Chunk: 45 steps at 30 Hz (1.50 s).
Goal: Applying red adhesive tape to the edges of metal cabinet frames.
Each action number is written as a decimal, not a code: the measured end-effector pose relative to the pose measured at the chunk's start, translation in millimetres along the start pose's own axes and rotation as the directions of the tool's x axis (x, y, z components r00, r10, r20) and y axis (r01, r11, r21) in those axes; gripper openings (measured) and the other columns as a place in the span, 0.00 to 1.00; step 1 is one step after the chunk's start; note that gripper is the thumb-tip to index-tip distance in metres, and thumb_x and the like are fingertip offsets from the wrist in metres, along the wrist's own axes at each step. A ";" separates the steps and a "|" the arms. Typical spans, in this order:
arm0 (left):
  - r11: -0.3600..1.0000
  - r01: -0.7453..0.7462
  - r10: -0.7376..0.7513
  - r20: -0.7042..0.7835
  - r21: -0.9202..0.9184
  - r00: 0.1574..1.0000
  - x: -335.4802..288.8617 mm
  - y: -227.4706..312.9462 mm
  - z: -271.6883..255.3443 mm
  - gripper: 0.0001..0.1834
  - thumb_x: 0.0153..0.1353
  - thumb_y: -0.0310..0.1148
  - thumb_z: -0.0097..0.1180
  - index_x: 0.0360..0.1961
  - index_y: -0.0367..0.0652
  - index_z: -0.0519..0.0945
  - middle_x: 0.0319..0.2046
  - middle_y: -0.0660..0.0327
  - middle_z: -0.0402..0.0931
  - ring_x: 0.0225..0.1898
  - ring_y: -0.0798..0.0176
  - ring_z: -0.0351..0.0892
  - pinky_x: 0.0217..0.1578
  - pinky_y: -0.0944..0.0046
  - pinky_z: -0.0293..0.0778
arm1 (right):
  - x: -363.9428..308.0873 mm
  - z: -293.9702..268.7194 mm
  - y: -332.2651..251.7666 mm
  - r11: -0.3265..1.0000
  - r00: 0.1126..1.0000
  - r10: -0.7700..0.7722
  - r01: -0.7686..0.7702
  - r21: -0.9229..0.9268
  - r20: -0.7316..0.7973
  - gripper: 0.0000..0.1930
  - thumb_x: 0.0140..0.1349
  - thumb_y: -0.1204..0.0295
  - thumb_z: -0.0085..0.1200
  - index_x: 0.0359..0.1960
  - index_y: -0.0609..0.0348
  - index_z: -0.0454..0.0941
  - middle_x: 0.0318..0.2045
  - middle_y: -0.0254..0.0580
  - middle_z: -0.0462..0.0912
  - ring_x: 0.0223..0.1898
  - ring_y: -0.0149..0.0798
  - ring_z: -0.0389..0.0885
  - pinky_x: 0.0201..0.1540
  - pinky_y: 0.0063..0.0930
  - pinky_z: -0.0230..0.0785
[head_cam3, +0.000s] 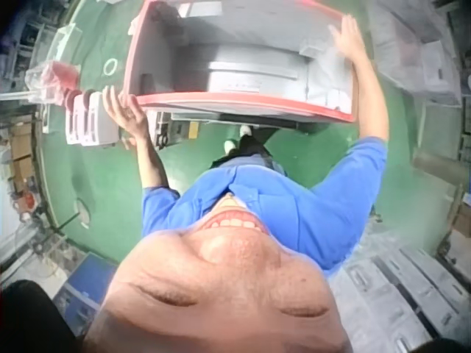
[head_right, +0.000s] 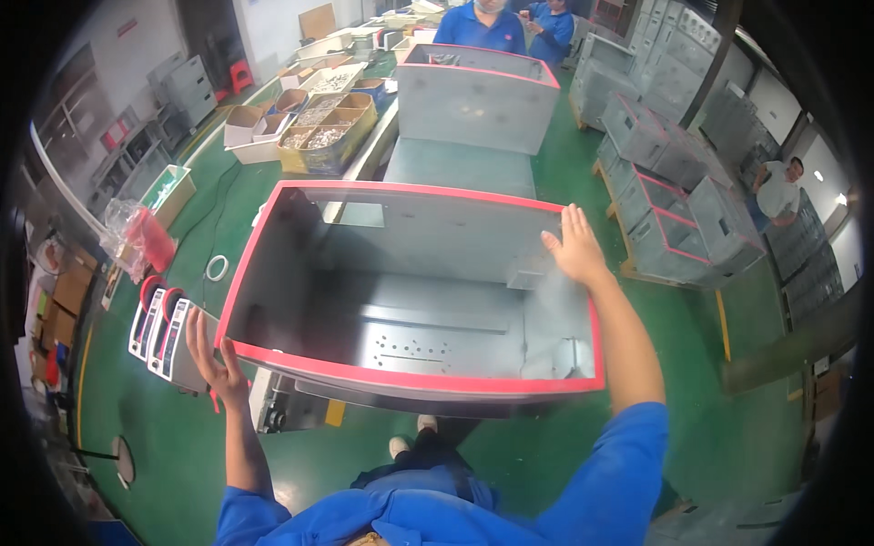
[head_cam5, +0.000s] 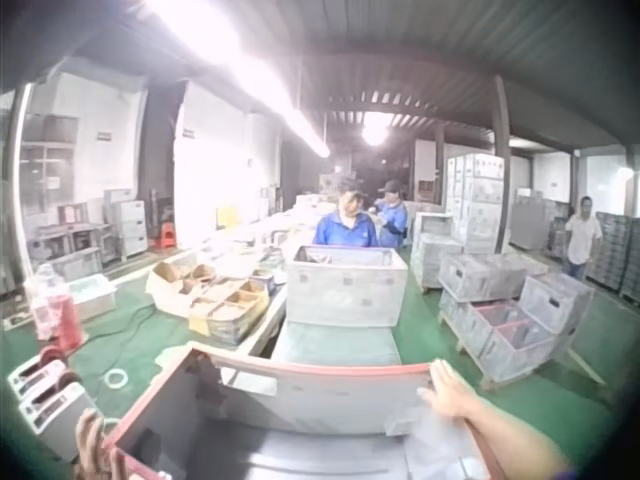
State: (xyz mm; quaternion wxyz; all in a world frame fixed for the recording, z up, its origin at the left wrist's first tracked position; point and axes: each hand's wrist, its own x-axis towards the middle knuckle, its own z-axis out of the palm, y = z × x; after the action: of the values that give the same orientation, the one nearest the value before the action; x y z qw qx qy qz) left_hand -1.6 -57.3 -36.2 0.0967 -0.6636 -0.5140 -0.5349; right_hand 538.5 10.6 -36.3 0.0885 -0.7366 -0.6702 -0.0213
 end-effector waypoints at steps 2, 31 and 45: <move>1.000 0.019 -0.019 0.017 -0.022 1.000 4.6 -7.0 3.5 0.22 0.62 0.32 0.44 0.56 0.35 0.63 0.57 0.49 0.58 0.60 0.50 0.57 0.57 0.54 0.54 | 19.7 2.1 6.9 0.999 1.000 0.011 -0.011 0.042 -0.005 0.40 0.61 0.44 0.31 0.61 0.70 0.46 0.63 0.57 0.47 0.66 0.50 0.42 0.65 0.37 0.39; 0.731 0.413 -0.334 0.243 -0.543 0.911 -9.8 -65.8 24.9 0.31 0.66 0.48 0.28 0.58 0.30 0.57 0.54 0.44 0.62 0.55 0.51 0.63 0.56 0.55 0.61 | -241.9 -31.5 -83.6 0.729 0.878 0.435 -0.214 0.650 -0.198 0.27 0.66 0.60 0.26 0.60 0.70 0.52 0.59 0.55 0.60 0.61 0.44 0.56 0.62 0.33 0.46; 0.434 0.528 -0.437 0.342 -0.730 0.832 47.0 -152.7 82.8 0.27 0.61 0.39 0.31 0.55 0.27 0.57 0.48 0.46 0.68 0.48 0.52 0.71 0.50 0.57 0.70 | -194.5 35.4 -126.4 0.284 0.496 0.773 0.287 0.915 -0.395 0.30 0.64 0.54 0.22 0.59 0.66 0.52 0.55 0.54 0.62 0.57 0.46 0.61 0.60 0.39 0.49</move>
State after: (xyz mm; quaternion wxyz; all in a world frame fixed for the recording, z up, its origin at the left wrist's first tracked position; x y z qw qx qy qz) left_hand -75.7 95.2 -96.4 -0.3947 -0.4848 -0.3886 -0.6769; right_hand 390.5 -164.2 -87.4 0.7927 -0.5449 -0.2703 0.0405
